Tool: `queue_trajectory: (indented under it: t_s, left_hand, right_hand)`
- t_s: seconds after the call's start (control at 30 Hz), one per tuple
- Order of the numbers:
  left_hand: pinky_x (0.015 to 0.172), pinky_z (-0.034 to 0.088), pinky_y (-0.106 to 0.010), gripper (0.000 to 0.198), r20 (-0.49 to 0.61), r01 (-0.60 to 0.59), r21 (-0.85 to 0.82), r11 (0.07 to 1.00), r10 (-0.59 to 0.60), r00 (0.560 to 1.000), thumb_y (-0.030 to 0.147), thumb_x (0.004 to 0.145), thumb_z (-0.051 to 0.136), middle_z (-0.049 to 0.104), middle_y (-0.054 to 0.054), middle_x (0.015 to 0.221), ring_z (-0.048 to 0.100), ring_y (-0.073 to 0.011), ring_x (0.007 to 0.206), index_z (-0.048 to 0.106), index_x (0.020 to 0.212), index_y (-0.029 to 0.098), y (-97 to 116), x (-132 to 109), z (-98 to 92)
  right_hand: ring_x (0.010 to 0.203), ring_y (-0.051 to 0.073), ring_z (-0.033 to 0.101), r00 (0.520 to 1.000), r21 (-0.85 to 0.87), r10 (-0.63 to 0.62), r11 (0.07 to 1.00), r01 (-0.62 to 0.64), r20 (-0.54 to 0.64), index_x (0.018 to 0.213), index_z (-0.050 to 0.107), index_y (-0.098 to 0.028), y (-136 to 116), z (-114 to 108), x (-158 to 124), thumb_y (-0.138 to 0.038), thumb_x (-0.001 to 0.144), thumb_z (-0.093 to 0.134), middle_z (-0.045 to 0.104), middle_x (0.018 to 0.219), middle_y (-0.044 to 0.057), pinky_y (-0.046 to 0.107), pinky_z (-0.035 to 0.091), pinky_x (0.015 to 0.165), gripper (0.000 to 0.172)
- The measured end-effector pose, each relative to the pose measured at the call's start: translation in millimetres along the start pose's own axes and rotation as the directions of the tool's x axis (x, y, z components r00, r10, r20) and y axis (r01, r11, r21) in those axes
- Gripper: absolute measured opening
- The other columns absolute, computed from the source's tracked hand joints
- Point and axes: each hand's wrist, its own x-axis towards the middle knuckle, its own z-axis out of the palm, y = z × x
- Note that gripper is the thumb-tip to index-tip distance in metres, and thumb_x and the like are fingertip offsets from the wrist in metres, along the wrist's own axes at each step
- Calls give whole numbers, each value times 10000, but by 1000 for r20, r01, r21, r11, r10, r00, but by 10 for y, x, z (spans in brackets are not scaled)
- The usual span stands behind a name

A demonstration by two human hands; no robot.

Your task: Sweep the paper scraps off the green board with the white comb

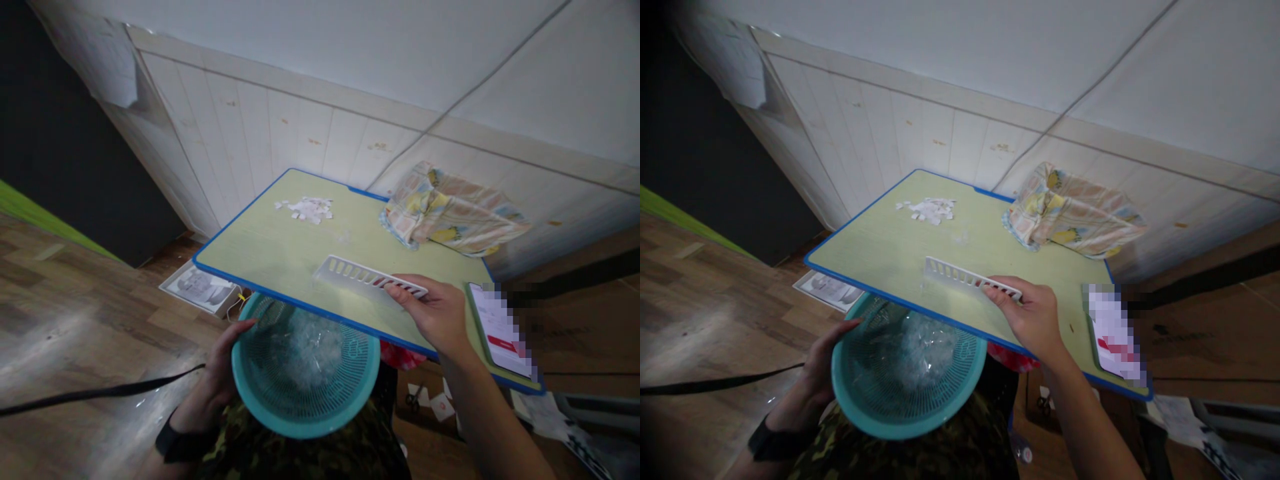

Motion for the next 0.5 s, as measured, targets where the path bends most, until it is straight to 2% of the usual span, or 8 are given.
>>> queue_trajectory:
  t_s: [0.27, 0.4, 0.5]
  left_hand:
    - [469, 590, -291, 427, 57, 73, -14, 997, -72, 996, 170, 940, 494, 767, -126, 563, 695, -211, 434, 770, 622, 98, 45, -39, 9]
    - [445, 580, -297, 474, 41, 68, -3, 998, -68, 997, 164, 957, 456, 752, -130, 532, 686, -217, 413, 772, 613, 84, 71, -69, 30]
    - [492, 600, -310, 495, 15, 66, 0, 998, -66, 998, 159, 967, 439, 759, -142, 544, 703, -227, 437, 776, 614, 74, 75, -70, 29]
  right_hand:
    - [705, 189, 752, 997, 61, -16, 998, 11, 76, 905, 814, -233, -37, 80, 57, -316, 843, 738, 805, 848, 26, 256, 572, 625, 129]
    - [716, 181, 755, 991, 65, -61, 996, 54, 117, 901, 816, -252, -46, 52, 52, -306, 844, 740, 805, 845, 13, 244, 575, 650, 109]
    - [717, 181, 757, 987, 61, -80, 996, 72, 136, 900, 817, -264, -46, 10, 23, -303, 842, 745, 805, 843, 7, 238, 572, 644, 100]
